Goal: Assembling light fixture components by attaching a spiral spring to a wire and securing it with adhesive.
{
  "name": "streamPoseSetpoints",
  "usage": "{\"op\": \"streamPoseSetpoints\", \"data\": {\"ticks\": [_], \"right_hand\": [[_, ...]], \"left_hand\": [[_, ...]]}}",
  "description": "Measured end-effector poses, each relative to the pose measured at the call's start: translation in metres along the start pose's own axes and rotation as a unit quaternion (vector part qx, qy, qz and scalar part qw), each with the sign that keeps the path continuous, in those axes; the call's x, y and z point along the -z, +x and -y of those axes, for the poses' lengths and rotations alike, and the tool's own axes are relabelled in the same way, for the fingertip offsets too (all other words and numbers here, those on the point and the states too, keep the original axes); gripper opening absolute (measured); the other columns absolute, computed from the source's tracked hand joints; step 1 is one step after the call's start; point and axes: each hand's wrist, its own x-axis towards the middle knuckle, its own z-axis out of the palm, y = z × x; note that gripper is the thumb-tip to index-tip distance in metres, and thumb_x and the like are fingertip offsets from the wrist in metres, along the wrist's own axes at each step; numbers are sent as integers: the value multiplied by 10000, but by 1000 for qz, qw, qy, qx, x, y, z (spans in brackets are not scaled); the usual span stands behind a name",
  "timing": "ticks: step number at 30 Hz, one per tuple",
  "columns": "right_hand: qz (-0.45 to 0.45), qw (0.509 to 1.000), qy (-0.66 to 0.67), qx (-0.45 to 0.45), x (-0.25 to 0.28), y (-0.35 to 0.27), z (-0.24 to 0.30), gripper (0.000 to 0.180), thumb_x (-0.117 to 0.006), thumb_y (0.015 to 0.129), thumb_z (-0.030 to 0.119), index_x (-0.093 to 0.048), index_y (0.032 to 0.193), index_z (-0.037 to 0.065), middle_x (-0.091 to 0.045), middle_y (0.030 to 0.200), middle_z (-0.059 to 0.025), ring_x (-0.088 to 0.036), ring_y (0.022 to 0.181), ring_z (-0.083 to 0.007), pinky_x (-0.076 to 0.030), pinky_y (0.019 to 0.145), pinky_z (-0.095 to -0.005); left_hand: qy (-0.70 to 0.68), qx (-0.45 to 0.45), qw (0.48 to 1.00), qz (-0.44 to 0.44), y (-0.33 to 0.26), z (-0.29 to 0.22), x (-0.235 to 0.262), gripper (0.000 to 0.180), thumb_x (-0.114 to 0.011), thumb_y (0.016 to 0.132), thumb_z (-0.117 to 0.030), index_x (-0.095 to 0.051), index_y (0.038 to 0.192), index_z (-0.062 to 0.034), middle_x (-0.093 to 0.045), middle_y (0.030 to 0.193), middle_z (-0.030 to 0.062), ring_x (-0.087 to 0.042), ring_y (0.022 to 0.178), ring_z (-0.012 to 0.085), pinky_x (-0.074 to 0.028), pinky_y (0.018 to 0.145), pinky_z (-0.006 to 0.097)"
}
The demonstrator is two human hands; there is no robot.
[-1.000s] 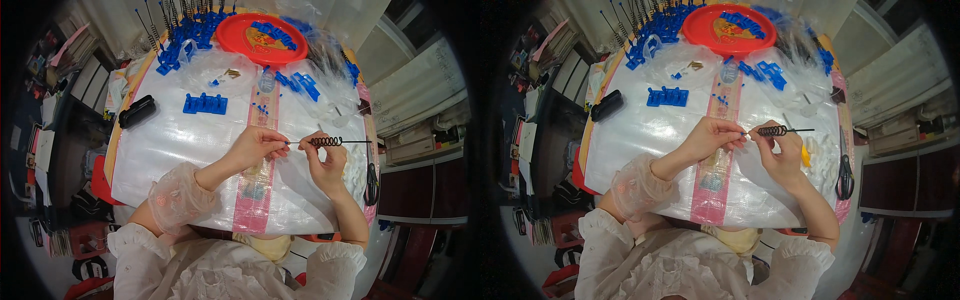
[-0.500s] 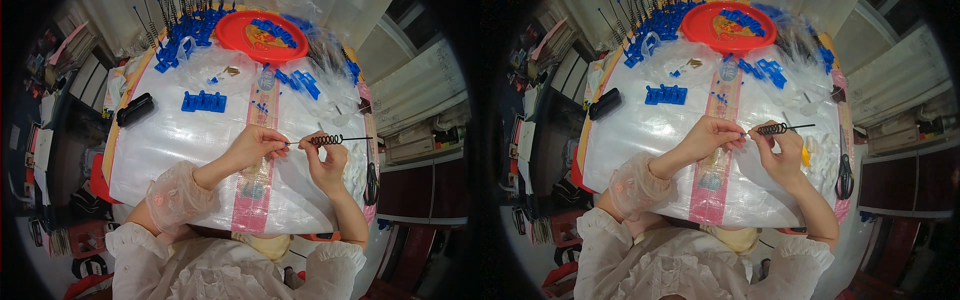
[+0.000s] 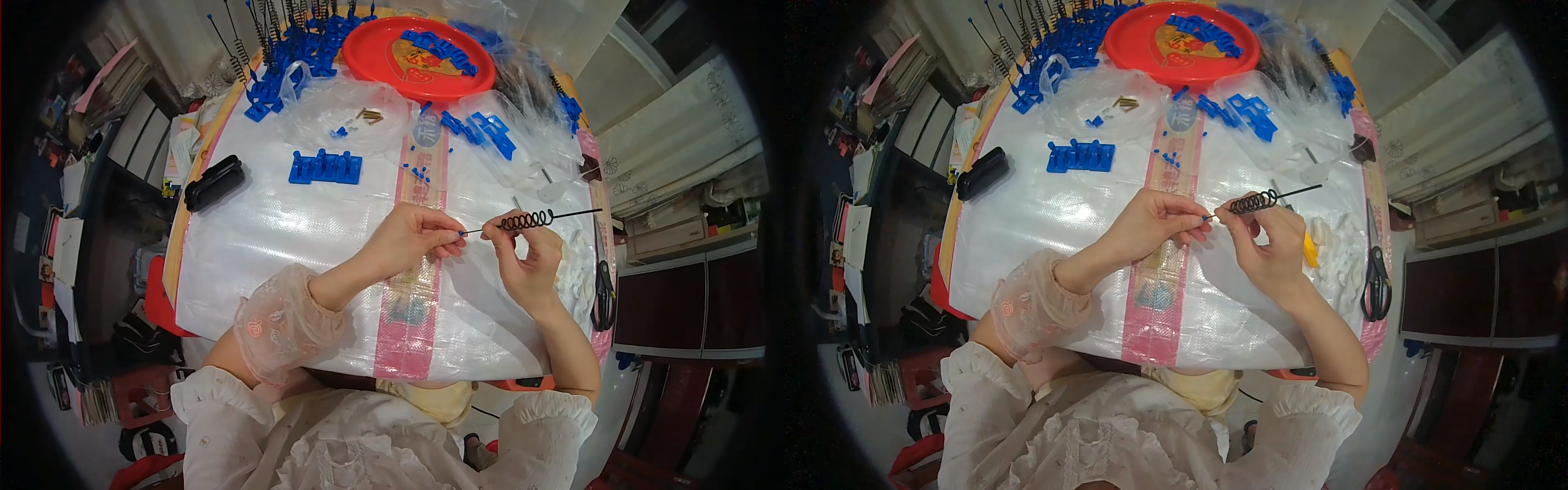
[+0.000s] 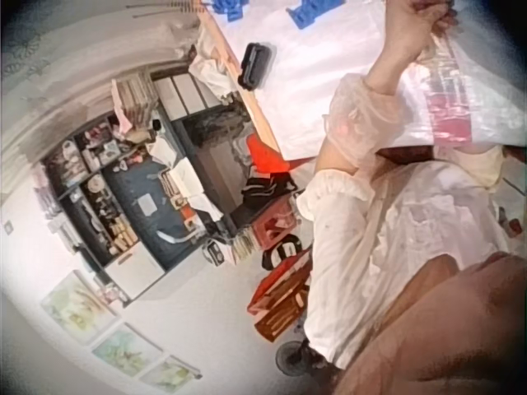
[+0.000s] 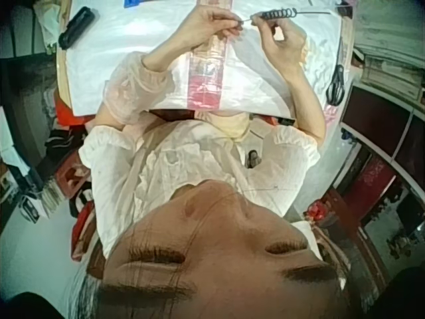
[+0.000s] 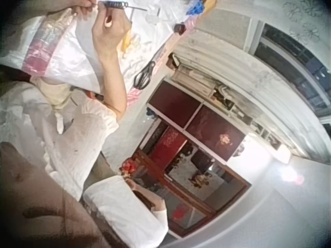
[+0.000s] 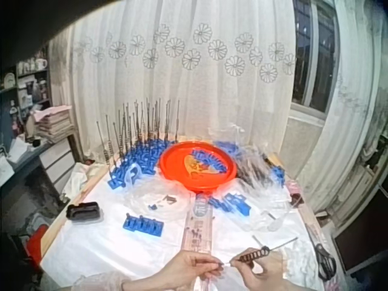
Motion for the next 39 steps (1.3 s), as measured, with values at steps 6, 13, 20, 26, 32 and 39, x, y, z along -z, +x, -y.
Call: {"op": "streamPoseSetpoints", "data": {"ticks": [6, 13, 20, 26, 32, 39], "right_hand": [[-7, 1000, 0, -11, 1, -1, 0, 85, -771, 798, -22, -704, 837, 15, -707, 713, -58, -565, 506, -119, -411, 474, -253], [-9, 1000, 5, -21, 0, -3, 0, 89, -776, 796, -18, -697, 823, 12, -720, 729, -63, -575, 508, -117, -417, 470, -249], [-8, 1000, 4, -18, 0, -3, -1, 83, -775, 801, -10, -700, 828, 11, -713, 714, -62, -575, 503, -116, -415, 466, -250], [-5, 1000, 8, -24, 0, -3, -1, 82, -770, 804, -11, -696, 824, 15, -706, 700, -59, -570, 497, -114, -408, 462, -249], [-8, 1000, 9, -17, 0, -3, -2, 86, -768, 805, -11, -689, 824, 15, -706, 700, -60, -567, 496, -112, -406, 462, -248], [-13, 1000, 12, -22, 0, -3, -3, 83, -771, 804, -9, -702, 843, 17, -685, 669, -53, -561, 491, -112, -403, 460, -249]], "left_hand": [[4, 3, 1000, 2, 0, -2, 0, 178, -639, 968, -73, -715, 1104, 13, -748, 975, 116, -709, 842, 124, -552, 693, 224], [6, 5, 1000, 2, 1, 0, 0, 176, -638, 968, -71, -714, 1103, 14, -747, 971, 118, -709, 842, 123, -548, 686, 222], [2, 6, 1000, 4, 0, -1, 0, 173, -639, 966, -65, -716, 1099, 14, -748, 970, 114, -709, 842, 123, -547, 685, 222], [10, 6, 1000, 2, -1, -3, -1, 172, -639, 966, -66, -717, 1097, 12, -750, 968, 114, -713, 842, 129, -550, 688, 228], [7, 6, 1000, 5, 0, -1, 0, 173, -640, 965, -65, -717, 1099, 12, -750, 965, 116, -713, 837, 129, -551, 690, 230], [4, 6, 1000, 7, 0, -1, 0, 172, -643, 963, -64, -716, 1101, 10, -748, 966, 114, -711, 840, 128, -549, 690, 225]]}}
